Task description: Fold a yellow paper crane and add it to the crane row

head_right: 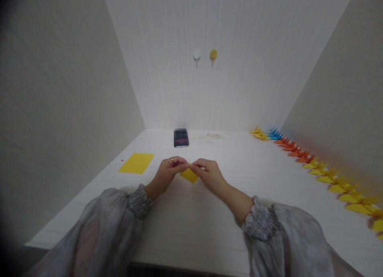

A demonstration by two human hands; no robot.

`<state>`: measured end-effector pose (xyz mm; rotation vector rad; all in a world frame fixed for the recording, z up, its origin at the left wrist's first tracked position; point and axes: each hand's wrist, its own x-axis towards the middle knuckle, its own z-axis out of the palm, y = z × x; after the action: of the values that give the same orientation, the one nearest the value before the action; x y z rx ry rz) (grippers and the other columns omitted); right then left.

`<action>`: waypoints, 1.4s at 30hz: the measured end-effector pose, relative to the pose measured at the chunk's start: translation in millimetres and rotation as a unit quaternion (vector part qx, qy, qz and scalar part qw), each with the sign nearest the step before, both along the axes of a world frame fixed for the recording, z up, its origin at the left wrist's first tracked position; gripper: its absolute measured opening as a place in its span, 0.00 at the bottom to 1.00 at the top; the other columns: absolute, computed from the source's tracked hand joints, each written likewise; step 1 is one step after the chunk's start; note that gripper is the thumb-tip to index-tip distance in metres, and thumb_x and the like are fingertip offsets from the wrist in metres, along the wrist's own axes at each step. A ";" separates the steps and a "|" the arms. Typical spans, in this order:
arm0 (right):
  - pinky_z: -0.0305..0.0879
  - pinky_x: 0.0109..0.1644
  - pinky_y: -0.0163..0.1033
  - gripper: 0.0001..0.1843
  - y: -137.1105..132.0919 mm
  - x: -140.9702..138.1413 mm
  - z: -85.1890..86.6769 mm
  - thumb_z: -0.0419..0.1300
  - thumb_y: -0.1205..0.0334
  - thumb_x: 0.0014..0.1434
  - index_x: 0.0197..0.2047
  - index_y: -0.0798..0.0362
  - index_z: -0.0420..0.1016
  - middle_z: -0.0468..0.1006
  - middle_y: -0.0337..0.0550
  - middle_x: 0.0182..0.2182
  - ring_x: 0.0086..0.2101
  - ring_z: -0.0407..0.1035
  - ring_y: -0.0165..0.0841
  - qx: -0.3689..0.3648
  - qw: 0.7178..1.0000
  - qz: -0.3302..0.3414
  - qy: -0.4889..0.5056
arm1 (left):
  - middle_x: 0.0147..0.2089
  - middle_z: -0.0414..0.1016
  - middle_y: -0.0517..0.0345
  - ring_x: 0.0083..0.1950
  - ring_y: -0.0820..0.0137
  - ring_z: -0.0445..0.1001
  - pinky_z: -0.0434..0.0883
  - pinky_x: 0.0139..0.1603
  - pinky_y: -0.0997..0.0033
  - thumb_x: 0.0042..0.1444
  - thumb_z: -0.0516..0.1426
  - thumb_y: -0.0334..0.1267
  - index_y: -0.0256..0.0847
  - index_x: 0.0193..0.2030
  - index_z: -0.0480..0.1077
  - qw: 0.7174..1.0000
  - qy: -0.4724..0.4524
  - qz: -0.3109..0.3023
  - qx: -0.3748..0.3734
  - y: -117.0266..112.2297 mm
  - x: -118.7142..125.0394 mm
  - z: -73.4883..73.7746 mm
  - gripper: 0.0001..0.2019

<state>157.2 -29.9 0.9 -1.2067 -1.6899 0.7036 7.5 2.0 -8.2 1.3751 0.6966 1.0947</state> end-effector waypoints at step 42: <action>0.60 0.35 0.34 0.12 13.5 11.6 -17.8 0.50 0.56 0.54 0.29 0.54 0.68 0.70 0.40 0.25 0.29 0.64 0.30 -0.014 0.997 -0.006 0.081 | 0.21 0.65 0.62 0.22 0.79 0.60 0.58 0.25 0.77 0.38 0.60 0.41 0.35 0.25 0.68 0.993 0.000 0.109 -0.049 17.9 -7.6 -11.5 0.11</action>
<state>168.8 -16.4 -16.8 -1.1461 -1.5420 0.7993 -0.1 19.8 -19.6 1.2356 0.9056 1.2140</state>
